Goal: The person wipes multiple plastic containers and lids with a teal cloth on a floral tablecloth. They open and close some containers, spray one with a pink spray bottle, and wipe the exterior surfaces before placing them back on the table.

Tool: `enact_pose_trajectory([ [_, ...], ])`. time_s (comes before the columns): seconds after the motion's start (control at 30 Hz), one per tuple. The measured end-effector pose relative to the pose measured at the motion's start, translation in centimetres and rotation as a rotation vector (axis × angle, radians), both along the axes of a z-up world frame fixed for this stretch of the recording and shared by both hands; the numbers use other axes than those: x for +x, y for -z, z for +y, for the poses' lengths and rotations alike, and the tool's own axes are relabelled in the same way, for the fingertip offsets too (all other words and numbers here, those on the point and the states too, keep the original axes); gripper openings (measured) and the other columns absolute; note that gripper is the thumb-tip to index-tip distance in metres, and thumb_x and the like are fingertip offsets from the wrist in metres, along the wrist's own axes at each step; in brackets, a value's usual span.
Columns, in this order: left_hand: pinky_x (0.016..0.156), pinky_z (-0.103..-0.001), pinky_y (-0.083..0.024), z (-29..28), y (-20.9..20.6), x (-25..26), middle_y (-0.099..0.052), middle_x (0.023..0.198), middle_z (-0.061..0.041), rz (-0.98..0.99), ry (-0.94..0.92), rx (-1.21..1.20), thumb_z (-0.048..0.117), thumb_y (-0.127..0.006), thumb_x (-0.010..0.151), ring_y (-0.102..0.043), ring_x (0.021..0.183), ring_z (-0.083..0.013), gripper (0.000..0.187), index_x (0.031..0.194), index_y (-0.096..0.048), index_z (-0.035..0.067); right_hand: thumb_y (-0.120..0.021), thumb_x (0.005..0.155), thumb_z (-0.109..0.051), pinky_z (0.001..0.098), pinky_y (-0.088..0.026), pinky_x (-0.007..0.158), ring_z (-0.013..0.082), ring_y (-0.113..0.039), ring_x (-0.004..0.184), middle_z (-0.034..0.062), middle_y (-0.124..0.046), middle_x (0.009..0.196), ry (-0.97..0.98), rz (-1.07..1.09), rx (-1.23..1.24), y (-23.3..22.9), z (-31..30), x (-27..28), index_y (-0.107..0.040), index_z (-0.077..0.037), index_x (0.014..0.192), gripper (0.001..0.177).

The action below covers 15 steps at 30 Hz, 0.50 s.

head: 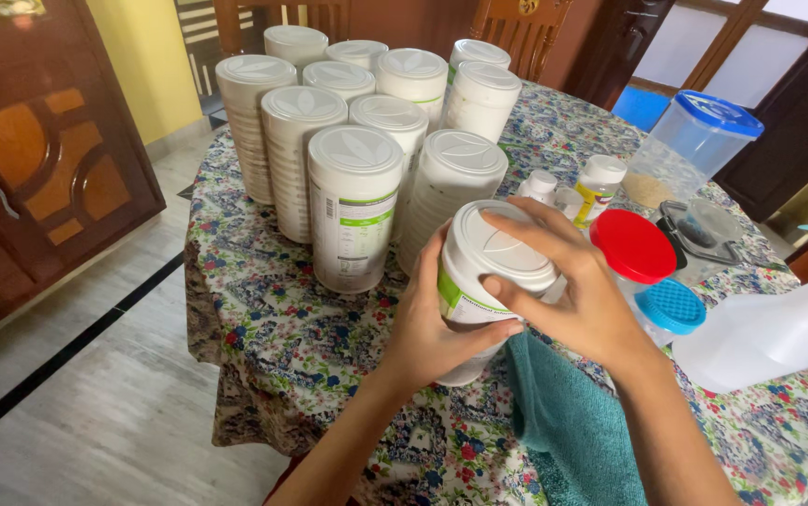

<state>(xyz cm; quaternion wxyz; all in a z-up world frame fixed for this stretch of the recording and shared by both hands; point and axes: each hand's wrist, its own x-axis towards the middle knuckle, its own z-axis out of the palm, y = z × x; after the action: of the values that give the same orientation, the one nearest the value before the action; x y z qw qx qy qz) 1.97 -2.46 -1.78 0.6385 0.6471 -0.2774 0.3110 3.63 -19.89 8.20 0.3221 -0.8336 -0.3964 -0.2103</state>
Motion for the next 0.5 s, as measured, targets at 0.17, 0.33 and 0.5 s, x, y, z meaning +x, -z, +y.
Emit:
enact_pose_trajectory([
  [0.17, 0.122, -0.042, -0.044, 0.0, 0.2, 0.8, -0.052, 0.156, -0.019, 0.012, 0.049, -0.015, 0.026, -0.091, 0.078, -0.053, 0.146, -0.0285, 0.112, 0.163, -0.024, -0.003, -0.08, 0.079, -0.027, 0.0459, -0.046, 0.109, 0.0396, -0.057, 0.136, 0.0249, -0.055, 0.149, 0.045, -0.044, 0.002, -0.3, 0.6, -0.2, -0.067, -0.011, 0.136, 0.061],
  [0.33, 0.123, -0.043, -0.042, 0.1, 0.6, 1.0, -0.05, 0.158, -0.021, -0.042, -0.051, 0.05, 0.022, -0.092, 0.075, -0.051, 0.148, -0.0295, 0.112, 0.162, -0.026, -0.003, -0.082, 0.083, -0.035, 0.0492, -0.047, 0.102, 0.044, -0.059, 0.124, 0.0291, -0.059, 0.138, 0.379, -0.197, 0.039, 1.1, 2.8, -4.2, -0.068, -0.004, 0.131, 0.059],
  [0.5, 0.121, -0.042, -0.043, 0.0, 0.3, 1.3, -0.052, 0.155, -0.019, 0.047, -0.004, -0.022, 0.024, -0.092, 0.072, -0.053, 0.145, -0.0286, 0.113, 0.161, -0.027, -0.003, -0.077, 0.085, -0.043, 0.0439, -0.051, 0.091, 0.0322, -0.069, 0.098, 0.0178, -0.075, 0.096, 0.683, 0.119, 0.177, 0.1, 1.9, -6.4, -0.073, -0.009, 0.122, 0.051],
])
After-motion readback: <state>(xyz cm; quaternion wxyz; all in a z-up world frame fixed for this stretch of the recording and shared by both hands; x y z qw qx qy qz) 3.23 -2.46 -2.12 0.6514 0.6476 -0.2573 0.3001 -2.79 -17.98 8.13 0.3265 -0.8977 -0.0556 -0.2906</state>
